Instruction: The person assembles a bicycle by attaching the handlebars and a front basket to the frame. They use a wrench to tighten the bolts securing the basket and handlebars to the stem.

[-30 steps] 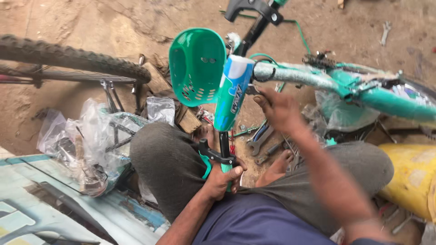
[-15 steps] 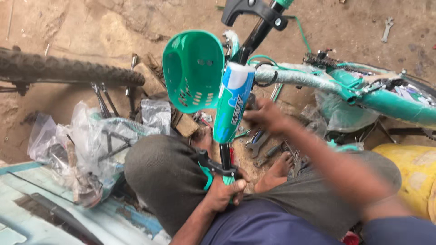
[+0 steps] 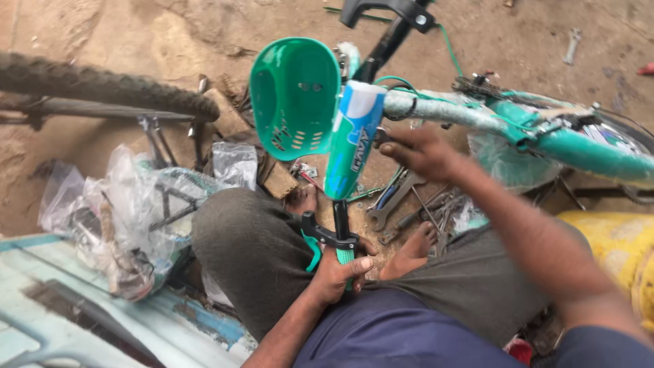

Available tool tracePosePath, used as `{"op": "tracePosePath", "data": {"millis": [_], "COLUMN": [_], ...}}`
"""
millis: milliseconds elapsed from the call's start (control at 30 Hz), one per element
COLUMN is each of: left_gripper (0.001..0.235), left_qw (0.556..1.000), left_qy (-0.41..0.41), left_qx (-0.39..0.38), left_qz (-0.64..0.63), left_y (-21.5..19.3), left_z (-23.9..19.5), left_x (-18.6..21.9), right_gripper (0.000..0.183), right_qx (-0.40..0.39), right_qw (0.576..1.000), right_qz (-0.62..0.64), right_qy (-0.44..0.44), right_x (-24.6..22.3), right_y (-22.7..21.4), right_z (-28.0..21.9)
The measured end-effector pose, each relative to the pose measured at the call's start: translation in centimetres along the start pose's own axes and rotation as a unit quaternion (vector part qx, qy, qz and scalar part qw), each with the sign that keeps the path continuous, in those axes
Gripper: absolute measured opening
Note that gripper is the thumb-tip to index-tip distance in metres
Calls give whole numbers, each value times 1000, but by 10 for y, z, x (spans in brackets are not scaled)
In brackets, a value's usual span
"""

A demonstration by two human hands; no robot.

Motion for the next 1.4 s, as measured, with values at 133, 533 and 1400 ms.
{"op": "tracePosePath", "data": {"millis": [133, 533, 1400], "left_gripper": [36, 29, 46], "left_qw": [1000, 999, 999], "left_qy": [-10, -27, -24], "left_qx": [-26, 8, -6], "left_qz": [-8, -23, 38], "left_y": [2, -8, 41], "left_z": [6, 5, 3], "left_x": [8, -5, 106], "right_gripper": [34, 15, 35], "right_qx": [-116, -43, -164], "right_qw": [993, 911, 980], "right_qz": [4, 390, 78], "right_qy": [24, 128, 82], "right_x": [-8, 9, -22], "right_y": [-24, 53, -81], "right_z": [15, 6, 63]}}
Point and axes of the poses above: each hand's wrist, its own z-axis towards the middle knuckle, its own y-axis out of the palm, x = y × z, the point moved 5 cm from there along z, towards the middle knuckle, and after that the axes turned 2 degrees about x, right-handed, at the moved point
